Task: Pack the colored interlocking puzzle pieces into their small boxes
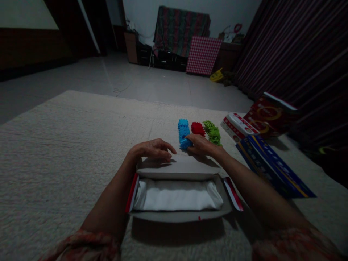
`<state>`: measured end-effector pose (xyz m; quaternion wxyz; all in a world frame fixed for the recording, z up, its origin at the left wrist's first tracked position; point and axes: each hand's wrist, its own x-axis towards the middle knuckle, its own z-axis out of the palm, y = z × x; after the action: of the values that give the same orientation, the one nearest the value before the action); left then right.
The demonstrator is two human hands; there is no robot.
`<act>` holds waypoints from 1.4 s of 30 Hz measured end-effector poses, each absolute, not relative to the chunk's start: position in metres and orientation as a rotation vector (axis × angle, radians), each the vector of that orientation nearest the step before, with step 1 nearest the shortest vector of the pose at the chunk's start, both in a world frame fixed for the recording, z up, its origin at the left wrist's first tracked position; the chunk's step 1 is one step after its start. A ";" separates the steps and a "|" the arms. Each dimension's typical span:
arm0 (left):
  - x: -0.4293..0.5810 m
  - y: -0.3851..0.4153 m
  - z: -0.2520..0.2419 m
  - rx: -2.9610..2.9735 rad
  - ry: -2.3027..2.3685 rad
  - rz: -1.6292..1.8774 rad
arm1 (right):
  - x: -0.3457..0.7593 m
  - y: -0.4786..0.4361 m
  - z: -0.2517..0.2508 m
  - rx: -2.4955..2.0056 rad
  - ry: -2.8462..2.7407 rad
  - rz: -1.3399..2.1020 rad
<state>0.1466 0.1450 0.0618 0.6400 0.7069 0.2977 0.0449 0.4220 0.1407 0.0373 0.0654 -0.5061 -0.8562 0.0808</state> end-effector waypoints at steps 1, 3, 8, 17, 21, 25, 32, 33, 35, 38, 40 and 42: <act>0.145 0.144 0.066 1.624 0.695 0.103 | 0.421 0.139 0.046 -1.551 -2.549 0.234; 0.141 0.142 0.075 1.667 0.727 0.112 | 0.420 0.130 0.069 -1.589 -2.432 0.225; 0.132 0.130 0.102 1.856 0.756 0.158 | 0.403 0.079 0.128 -1.405 -2.067 0.617; 0.115 0.043 0.124 1.821 0.719 0.830 | 0.354 -0.013 0.138 -1.205 -2.033 0.978; 0.121 0.018 0.114 1.837 0.739 0.801 | 0.342 -0.019 0.123 -1.229 -2.087 0.899; 0.129 0.017 0.104 1.900 0.823 0.761 | 0.336 -0.016 0.105 -1.213 -2.032 0.931; 0.135 0.018 0.092 1.867 0.886 0.783 | 0.328 -0.023 0.091 -1.300 -1.842 0.926; 0.135 0.017 0.090 1.848 0.902 0.802 | 0.325 -0.027 0.091 -1.311 -1.839 0.853; 0.136 0.013 0.087 1.821 0.930 0.848 | 0.320 -0.036 0.090 -1.299 -1.899 0.671; 0.138 0.008 0.083 1.796 0.994 0.879 | 0.313 -0.048 0.086 -1.262 -2.055 0.438; 0.140 0.006 0.080 1.795 1.031 0.876 | 0.308 -0.053 0.082 -1.301 -2.084 0.345; 0.143 0.004 0.078 1.802 1.036 0.866 | 0.306 -0.054 0.078 -1.372 -2.069 0.301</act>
<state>0.1427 0.0042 0.0782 0.4306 0.7223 0.4153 0.3471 0.3061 -0.0543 0.0779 0.3150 -0.5209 -0.7851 0.1143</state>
